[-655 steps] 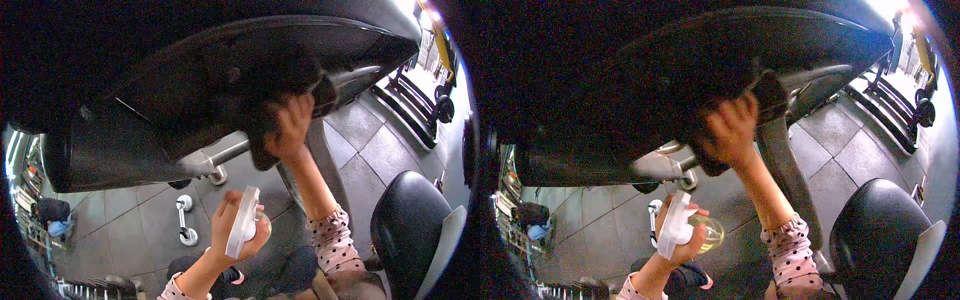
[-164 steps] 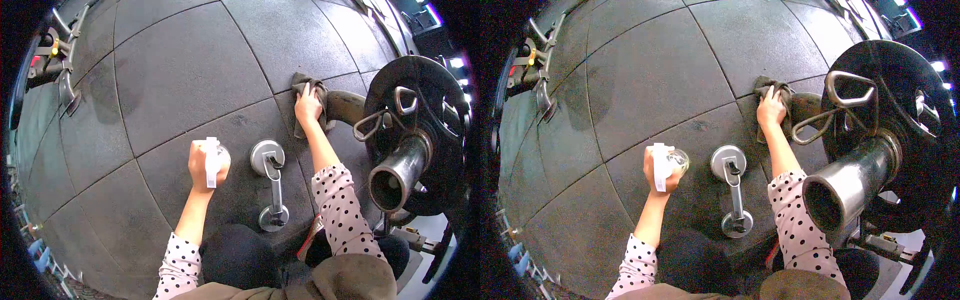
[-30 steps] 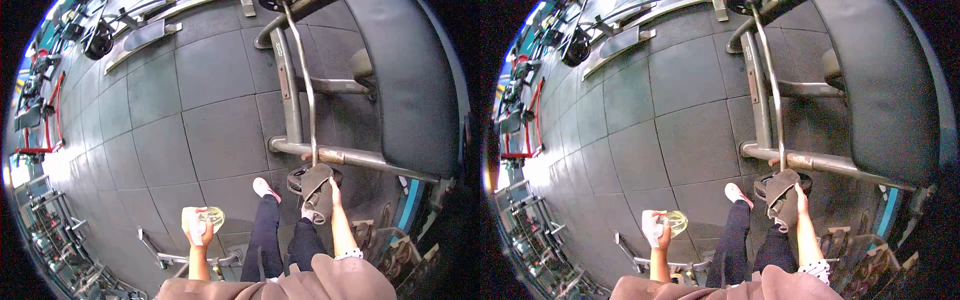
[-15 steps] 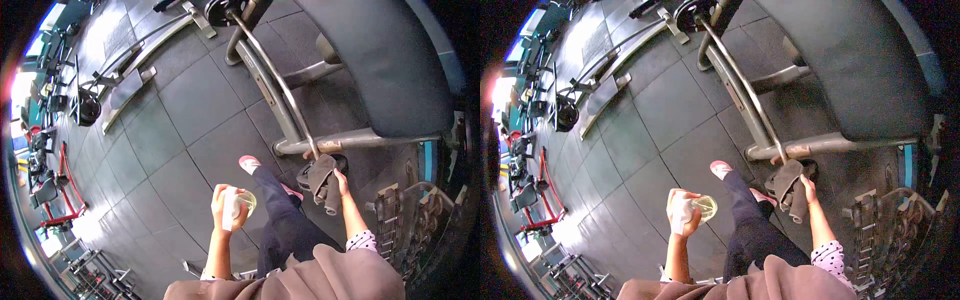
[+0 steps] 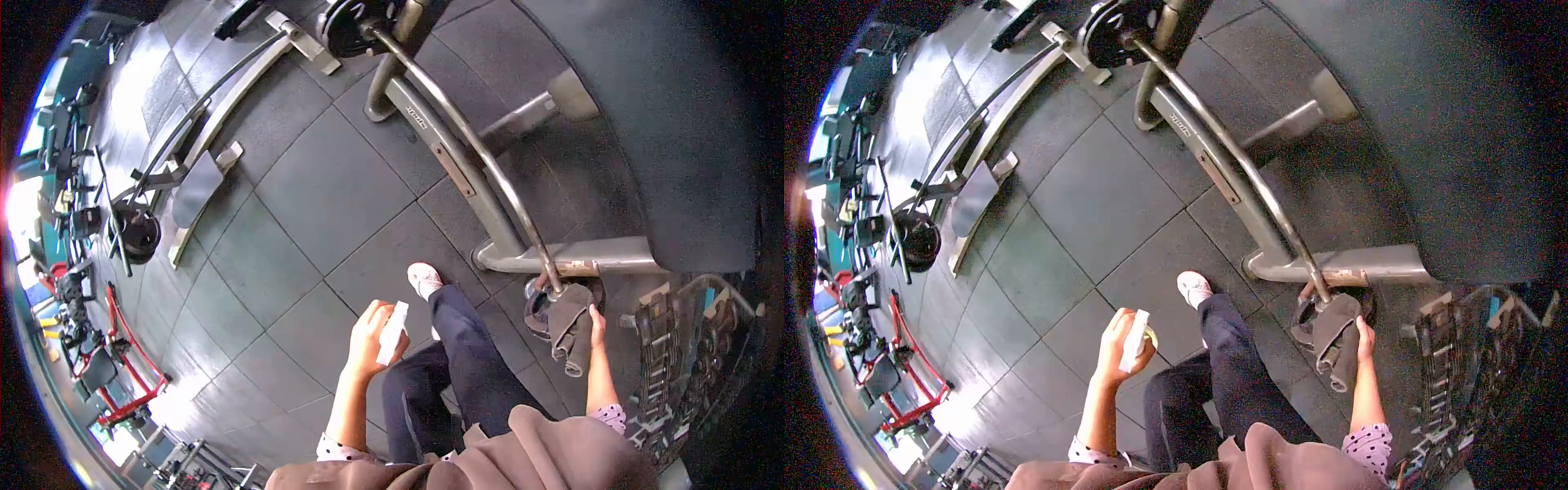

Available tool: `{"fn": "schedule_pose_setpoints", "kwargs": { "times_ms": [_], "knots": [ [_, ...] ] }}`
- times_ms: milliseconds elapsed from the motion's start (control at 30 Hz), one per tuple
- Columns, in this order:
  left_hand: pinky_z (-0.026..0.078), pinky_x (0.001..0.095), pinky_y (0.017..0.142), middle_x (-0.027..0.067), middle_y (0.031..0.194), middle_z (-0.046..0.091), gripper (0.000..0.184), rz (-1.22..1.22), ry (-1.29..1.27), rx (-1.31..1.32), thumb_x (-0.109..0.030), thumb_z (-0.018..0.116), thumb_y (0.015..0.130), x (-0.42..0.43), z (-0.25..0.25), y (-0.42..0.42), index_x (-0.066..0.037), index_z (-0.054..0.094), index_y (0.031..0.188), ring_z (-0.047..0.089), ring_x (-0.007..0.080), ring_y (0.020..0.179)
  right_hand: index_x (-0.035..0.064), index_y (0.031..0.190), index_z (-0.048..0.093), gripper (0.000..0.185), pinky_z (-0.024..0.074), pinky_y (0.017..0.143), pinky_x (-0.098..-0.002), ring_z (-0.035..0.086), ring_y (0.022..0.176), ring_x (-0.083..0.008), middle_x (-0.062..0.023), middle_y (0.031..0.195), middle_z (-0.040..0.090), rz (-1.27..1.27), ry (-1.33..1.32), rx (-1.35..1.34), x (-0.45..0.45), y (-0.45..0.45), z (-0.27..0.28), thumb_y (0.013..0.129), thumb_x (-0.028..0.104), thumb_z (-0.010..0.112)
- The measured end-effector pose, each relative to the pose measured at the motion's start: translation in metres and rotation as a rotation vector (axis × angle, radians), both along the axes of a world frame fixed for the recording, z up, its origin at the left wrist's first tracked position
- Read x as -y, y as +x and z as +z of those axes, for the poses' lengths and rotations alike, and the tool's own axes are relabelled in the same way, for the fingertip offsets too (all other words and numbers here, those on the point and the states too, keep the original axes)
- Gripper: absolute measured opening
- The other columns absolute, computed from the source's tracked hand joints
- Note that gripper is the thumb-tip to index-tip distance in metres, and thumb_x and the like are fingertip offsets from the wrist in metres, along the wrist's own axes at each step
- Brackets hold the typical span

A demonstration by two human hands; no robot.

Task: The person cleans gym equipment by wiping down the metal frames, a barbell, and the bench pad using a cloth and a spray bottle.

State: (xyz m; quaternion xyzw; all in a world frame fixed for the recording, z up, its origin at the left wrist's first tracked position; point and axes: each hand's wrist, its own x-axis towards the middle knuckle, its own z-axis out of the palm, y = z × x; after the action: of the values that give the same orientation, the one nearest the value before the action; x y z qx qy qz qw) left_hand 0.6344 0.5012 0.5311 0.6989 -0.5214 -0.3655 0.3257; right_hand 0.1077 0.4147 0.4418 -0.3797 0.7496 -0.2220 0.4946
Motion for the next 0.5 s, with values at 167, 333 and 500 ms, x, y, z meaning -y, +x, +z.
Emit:
{"fn": "schedule_pose_setpoints", "kwargs": {
  "times_ms": [167,333,500],
  "knots": [
    [0.046,0.0392,0.067,0.0148,0.082,0.053,0.029,-0.097,-0.001,-0.027,-0.007,0.06,0.062,0.029,-0.024,0.009,-0.001,0.053,0.089,0.052,0.0334,0.076,-0.0035,0.1,0.066,0.038,0.041,0.084,-0.0249,0.055,0.091,-0.0106,-0.0005,0.098,0.062,-0.058,0.068,0.0,-0.004,0.001,0.004,0.091,0.032,0.055],
    [0.044,0.0399,0.067,0.0155,0.078,0.047,0.026,-0.327,-0.095,-0.029,-0.008,0.06,0.064,0.059,-0.068,0.003,0.0,0.051,0.086,0.048,0.0344,0.074,-0.0034,0.096,0.067,0.039,0.0419,0.082,-0.0246,0.054,0.09,-0.0093,-0.0001,0.098,0.062,-0.078,0.024,-0.033,-0.013,-0.015,-0.014,0.091,0.033,0.056],
    [0.042,0.041,0.065,0.015,0.075,0.045,0.024,-0.316,-0.108,-0.122,-0.006,0.056,0.061,0.064,-0.116,0.0,0.0,0.05,0.083,0.046,0.0348,0.072,-0.0015,0.097,0.067,0.038,0.0424,0.082,-0.0246,0.055,0.087,-0.0088,0.0009,0.098,0.061,-0.116,-0.027,-0.022,-0.02,-0.024,-0.018,0.091,0.035,0.056]
  ]
}}
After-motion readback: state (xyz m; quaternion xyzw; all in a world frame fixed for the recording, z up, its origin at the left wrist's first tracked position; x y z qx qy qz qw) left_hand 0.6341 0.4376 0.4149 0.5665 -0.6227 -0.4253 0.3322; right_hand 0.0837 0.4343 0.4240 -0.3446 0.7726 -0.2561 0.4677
